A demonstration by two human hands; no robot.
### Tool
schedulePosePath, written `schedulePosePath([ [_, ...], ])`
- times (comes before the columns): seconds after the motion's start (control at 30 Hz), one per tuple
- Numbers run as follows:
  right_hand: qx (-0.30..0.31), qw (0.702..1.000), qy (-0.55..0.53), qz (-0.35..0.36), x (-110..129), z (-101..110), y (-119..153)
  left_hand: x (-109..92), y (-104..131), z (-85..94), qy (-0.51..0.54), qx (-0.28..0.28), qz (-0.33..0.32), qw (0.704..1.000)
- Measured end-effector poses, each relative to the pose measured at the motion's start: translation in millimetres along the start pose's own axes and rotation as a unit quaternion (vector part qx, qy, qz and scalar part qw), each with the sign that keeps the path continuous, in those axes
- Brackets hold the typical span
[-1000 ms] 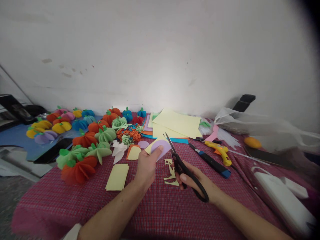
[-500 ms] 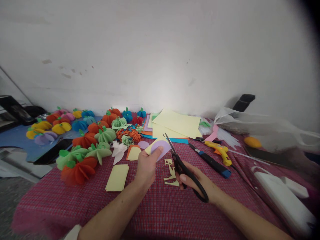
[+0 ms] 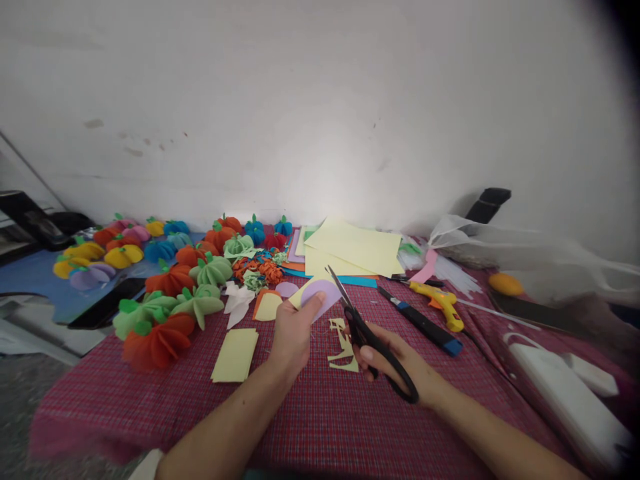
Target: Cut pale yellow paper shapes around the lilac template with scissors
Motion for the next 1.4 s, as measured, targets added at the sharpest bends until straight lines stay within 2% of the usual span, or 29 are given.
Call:
schedulePosePath([
  [0.5,0.003,1.0,0.004,-0.019,-12,6,2,-4,0,-0.9,0.008,0.008,-0.001,1.0],
  [0.87,0.034,0.995,0.09,-0.037,9,14,2,-7,0,-2.7,0.011,0.044,0.015,0.999],
  [1.4,0.042,0.996,0.074,-0.03,9,11,1,-5,-1,-2.3,-0.021,0.051,0.041,0.998],
])
Point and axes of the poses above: each hand's wrist, its own y-axis away from the middle knuckle, its own z-axis out of the back of the hand, x = y × z, the point moved 7 cm from there along -y, towards the middle knuckle, and after that the axes turned 15 degrees about z, right-handed, at the moved point
